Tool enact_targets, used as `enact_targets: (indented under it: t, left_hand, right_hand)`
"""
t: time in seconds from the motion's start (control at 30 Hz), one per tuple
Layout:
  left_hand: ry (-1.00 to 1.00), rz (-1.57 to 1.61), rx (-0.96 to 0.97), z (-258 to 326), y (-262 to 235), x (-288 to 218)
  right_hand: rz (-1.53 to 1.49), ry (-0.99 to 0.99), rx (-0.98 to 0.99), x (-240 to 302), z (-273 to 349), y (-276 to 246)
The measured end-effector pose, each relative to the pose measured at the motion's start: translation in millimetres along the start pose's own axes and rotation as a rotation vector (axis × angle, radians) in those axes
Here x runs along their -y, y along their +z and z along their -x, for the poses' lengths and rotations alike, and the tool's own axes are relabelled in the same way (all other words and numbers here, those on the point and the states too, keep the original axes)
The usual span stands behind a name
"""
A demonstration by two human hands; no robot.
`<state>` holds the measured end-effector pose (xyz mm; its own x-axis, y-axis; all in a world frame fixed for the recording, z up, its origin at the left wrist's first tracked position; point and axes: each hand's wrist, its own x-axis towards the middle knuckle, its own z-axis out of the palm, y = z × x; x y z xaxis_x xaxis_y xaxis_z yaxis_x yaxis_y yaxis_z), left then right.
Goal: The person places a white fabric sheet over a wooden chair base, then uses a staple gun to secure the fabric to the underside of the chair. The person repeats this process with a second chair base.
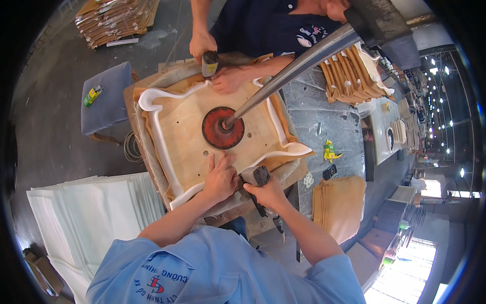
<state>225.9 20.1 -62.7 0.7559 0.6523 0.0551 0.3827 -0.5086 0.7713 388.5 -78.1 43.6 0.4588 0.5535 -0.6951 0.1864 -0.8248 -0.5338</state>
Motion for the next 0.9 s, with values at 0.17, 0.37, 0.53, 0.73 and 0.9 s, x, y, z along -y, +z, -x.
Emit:
enact_targets:
  t: [0.17,0.37,0.53,0.73,0.9]
  left_hand:
    - [-0.002,0.109,0.026,3.9,-5.4,4.8]
    - [-0.037,0.113,-0.064,3.4,4.8,5.3]
    - [0.005,0.123,-0.060,5.5,1.6,7.8]
    - [-0.006,0.188,-0.041,6.3,-1.7,13.6]
    - [-0.005,0.210,-0.086,6.5,5.2,16.0]
  right_hand:
    - [-0.004,-0.051,0.037,-0.2,5.3,-5.0]
    - [-0.019,-0.052,0.064,-0.5,13.8,1.9]
    - [0.014,-0.011,0.007,5.4,10.3,10.3]
    - [-0.002,-0.042,0.019,8.6,15.6,8.7]
    - [-0.017,-0.032,0.046,3.3,21.4,14.9]
